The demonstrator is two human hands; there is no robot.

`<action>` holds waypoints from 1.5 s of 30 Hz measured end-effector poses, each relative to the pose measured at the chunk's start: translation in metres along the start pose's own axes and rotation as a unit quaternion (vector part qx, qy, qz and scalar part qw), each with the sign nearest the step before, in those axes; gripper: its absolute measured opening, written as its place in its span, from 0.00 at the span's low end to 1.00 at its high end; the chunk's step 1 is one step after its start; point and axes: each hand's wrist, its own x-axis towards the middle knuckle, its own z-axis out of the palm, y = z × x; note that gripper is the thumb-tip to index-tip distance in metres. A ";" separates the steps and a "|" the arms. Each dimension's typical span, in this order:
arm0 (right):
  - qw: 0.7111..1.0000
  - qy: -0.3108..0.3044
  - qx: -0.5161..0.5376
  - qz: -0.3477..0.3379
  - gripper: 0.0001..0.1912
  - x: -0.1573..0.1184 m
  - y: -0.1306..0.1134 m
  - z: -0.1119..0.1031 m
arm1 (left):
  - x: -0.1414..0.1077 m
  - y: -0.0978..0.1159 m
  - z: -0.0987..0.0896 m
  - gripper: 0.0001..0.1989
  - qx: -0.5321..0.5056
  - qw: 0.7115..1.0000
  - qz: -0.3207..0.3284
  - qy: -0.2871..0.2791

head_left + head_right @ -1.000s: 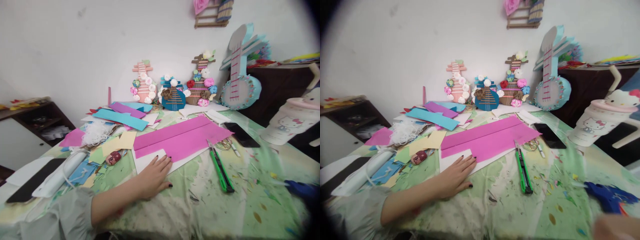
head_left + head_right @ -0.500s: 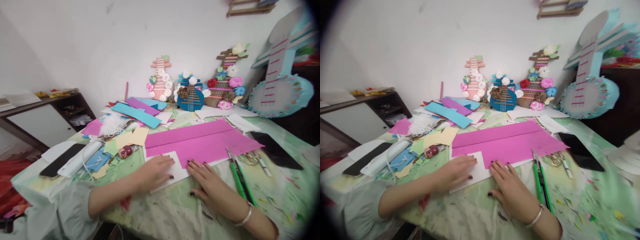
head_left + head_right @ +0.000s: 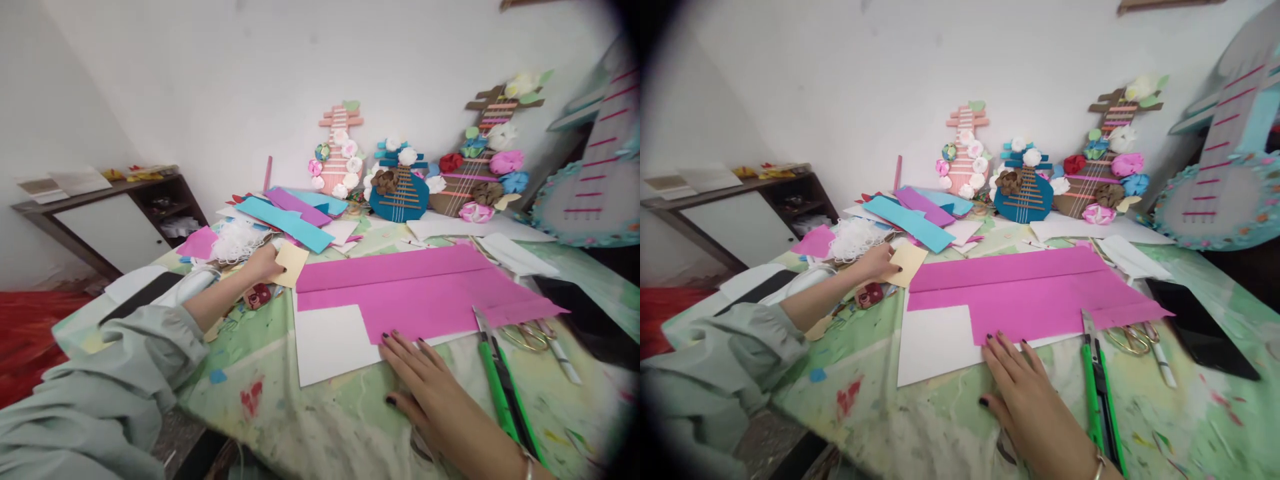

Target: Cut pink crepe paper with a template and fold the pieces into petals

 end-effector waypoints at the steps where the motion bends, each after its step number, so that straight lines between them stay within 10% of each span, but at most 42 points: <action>1: 1.000 0.000 -0.001 -0.001 0.28 0.000 -0.001 -0.001 | 0.000 0.000 -0.004 0.16 -0.012 1.000 0.004 -0.002; 7: 1.000 -0.011 0.024 0.005 0.27 0.002 -0.005 -0.010 | -0.023 0.022 -0.038 0.12 -0.082 0.992 0.063 0.067; 10: 0.998 -0.032 0.049 0.011 0.26 0.004 -0.006 -0.014 | -0.052 0.058 -0.041 0.07 -0.070 0.949 0.234 0.197; 15: 0.996 -0.048 0.069 0.013 0.24 0.004 -0.006 -0.019 | -0.100 0.131 -0.006 0.15 0.064 0.828 0.517 0.209; 19: 0.996 -0.045 0.080 0.017 0.26 0.005 -0.009 -0.025 | -0.115 0.167 0.034 0.16 0.075 0.760 0.619 0.185; 29: 0.998 -0.064 0.016 -0.015 0.30 0.005 -0.008 -0.022 | -0.119 0.155 0.062 0.11 -0.005 0.791 0.602 0.109; 36: 0.998 -0.059 0.034 -0.006 0.31 0.004 -0.007 -0.024 | -0.092 0.138 0.065 0.32 -0.113 0.892 0.437 0.017; 45: 0.998 -0.054 0.040 -0.006 0.24 0.006 -0.008 -0.033 | -0.108 0.141 0.065 0.20 -0.082 0.860 0.503 0.027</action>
